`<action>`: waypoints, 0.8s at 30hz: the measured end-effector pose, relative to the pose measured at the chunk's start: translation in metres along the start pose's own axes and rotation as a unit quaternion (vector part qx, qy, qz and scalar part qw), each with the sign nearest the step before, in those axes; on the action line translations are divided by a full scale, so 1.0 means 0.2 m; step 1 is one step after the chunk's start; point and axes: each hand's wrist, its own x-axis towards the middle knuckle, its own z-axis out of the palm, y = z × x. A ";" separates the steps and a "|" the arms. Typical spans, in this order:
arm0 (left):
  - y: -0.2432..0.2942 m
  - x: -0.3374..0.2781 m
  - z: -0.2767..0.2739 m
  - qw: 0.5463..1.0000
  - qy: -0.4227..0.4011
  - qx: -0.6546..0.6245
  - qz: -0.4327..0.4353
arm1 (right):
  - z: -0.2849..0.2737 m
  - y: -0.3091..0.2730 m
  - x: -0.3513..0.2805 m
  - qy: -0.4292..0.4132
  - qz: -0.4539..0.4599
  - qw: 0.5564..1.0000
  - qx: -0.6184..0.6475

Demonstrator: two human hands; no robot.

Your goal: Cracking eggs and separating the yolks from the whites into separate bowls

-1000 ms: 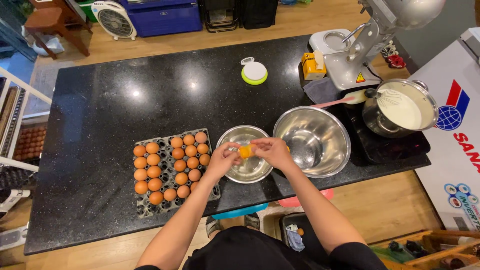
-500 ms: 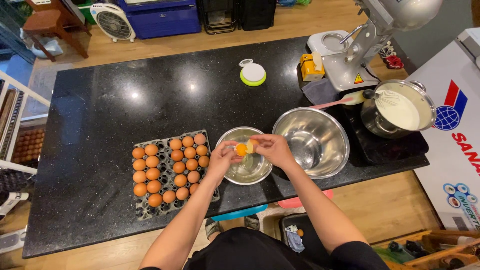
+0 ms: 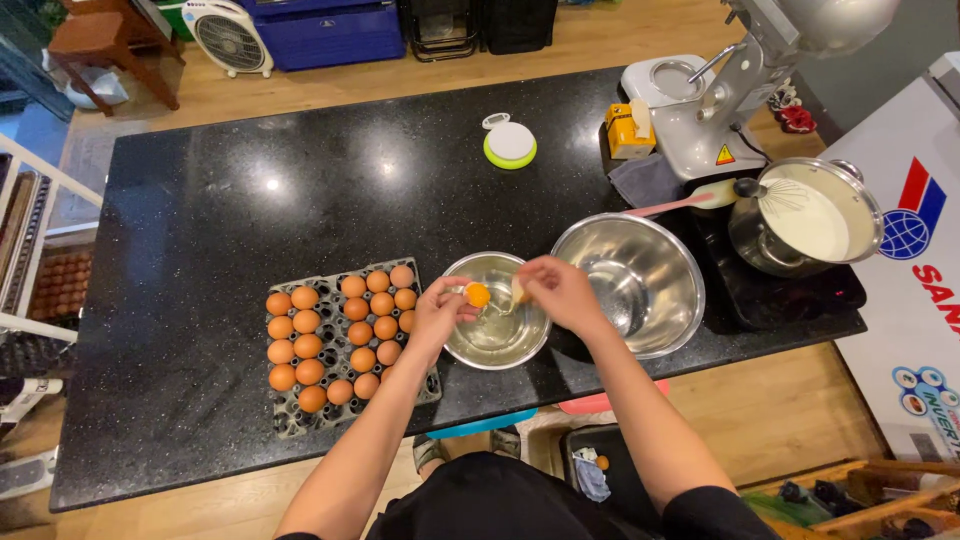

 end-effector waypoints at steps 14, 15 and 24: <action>0.19 -0.10 0.06 0.995 -0.028 0.094 0.013 | 0.16 0.11 -0.02 -0.029 0.172 0.972 0.160; 0.20 -0.10 0.06 0.991 -0.035 0.125 0.026 | 0.18 0.08 -0.03 -0.031 0.180 0.968 0.171; 0.24 -0.08 0.07 0.919 -0.024 0.368 0.142 | 0.22 0.30 0.00 -0.031 0.231 0.942 0.243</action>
